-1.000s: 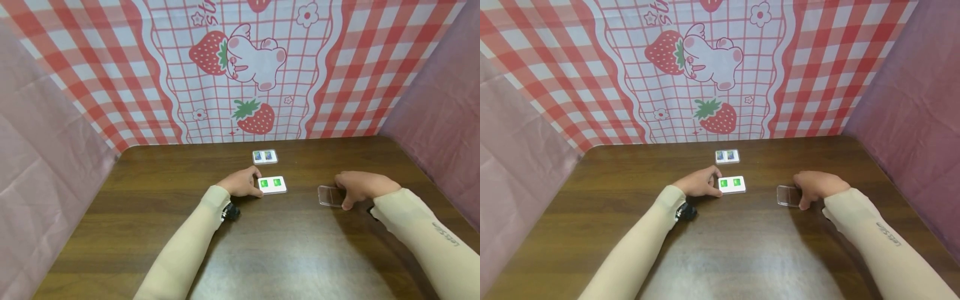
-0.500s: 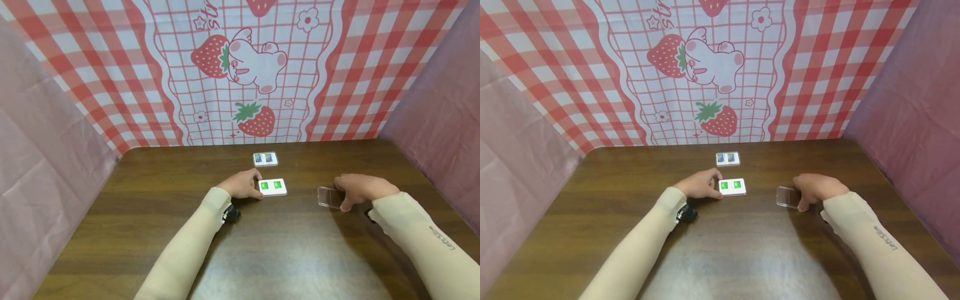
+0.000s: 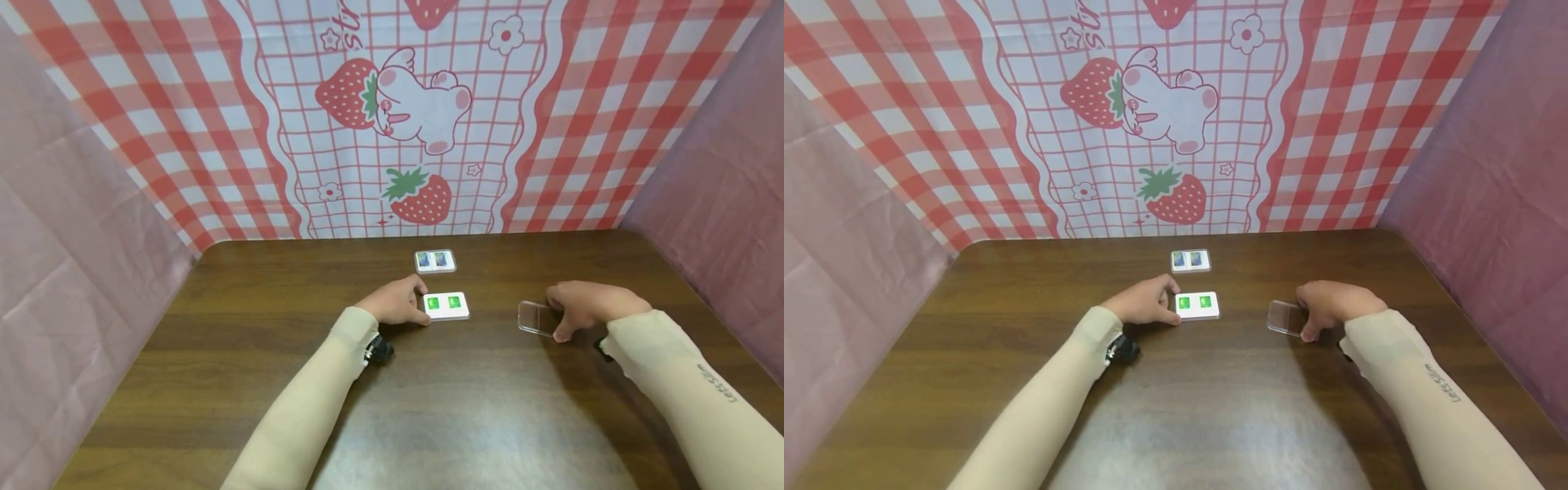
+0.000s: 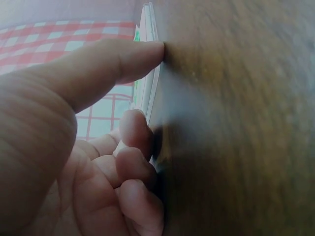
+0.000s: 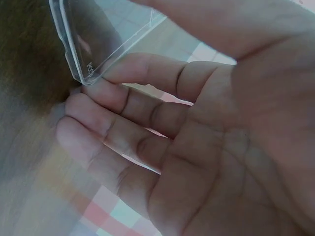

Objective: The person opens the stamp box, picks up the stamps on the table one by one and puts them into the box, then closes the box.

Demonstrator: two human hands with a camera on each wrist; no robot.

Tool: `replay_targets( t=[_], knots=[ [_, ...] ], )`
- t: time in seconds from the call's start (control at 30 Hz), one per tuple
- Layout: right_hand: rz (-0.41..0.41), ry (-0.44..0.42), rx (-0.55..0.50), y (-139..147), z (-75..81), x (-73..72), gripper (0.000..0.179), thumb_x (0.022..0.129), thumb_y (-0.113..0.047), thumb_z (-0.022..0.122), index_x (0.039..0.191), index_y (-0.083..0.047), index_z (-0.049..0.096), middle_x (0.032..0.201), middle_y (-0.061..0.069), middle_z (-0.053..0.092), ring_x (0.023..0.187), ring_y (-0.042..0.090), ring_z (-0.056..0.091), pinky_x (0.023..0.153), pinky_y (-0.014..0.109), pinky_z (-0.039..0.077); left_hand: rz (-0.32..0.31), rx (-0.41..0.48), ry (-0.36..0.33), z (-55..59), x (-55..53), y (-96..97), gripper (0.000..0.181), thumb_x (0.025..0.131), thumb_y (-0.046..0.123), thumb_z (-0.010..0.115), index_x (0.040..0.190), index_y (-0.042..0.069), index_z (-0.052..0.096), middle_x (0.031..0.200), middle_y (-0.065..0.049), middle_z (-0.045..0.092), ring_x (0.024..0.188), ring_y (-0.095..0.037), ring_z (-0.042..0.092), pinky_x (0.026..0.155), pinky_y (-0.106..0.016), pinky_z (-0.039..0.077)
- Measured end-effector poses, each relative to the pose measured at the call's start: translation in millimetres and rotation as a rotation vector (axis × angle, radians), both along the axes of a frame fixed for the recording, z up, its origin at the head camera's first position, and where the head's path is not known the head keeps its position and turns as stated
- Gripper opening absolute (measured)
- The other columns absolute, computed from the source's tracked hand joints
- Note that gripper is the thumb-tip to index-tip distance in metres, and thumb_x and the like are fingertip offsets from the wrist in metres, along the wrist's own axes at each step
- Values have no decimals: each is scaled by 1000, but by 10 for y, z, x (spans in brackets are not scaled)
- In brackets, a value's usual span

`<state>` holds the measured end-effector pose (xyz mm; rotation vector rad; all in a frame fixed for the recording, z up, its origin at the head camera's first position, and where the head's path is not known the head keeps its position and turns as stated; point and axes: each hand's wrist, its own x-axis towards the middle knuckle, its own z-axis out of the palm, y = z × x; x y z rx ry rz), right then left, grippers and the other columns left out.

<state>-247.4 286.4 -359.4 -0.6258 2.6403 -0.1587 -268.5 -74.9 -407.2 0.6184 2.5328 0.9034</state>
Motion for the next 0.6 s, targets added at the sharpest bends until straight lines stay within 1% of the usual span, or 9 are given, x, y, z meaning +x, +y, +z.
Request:
replay_targets(
  t=[0.1, 0.17, 0.33, 0.47, 0.6],
  knots=[
    [5, 6, 1, 3, -5, -4, 44, 72, -23, 92, 83, -7, 52, 78, 2, 48, 73, 18, 44, 65, 32, 37, -5, -3, 6, -8, -2, 1, 52, 89, 31, 83, 128, 13, 54, 90, -5, 63, 73, -14, 54, 68, -29, 45],
    [-2, -4, -6, 12, -8, -4, 43, 73, -24, 91, 83, -8, 52, 77, 2, 48, 72, 18, 44, 64, 32, 36, -8, -3, 8, -12, -5, 1, 52, 89, 32, 83, 128, 14, 54, 89, -5, 63, 73, -14, 54, 68, -30, 45],
    [-28, -37, -35, 53, -19, -2, 41, 77, -27, 89, 85, -7, 54, 76, 1, 48, 71, 17, 44, 63, 33, 35, -14, -6, 12, -21, -14, 2, 53, 89, 34, 83, 128, 14, 54, 89, -5, 63, 73, -14, 54, 68, -31, 46],
    [-19, -31, -56, 88, -27, -17, 42, 78, -31, 88, 87, -6, 54, 78, 1, 48, 72, 18, 44, 63, 33, 35, -12, -6, 14, -29, -23, -6, 52, 89, 34, 83, 128, 15, 54, 88, -5, 63, 72, -14, 54, 68, -31, 46],
    [-19, -49, -127, 123, -46, -41, 44, 80, -32, 86, 85, -6, 51, 77, 1, 44, 71, 17, 42, 63, 32, 34, -5, -7, 0, -32, -21, -12, 51, 89, 33, 83, 127, 16, 53, 88, -5, 62, 72, -15, 53, 68, -30, 45]
  ],
)
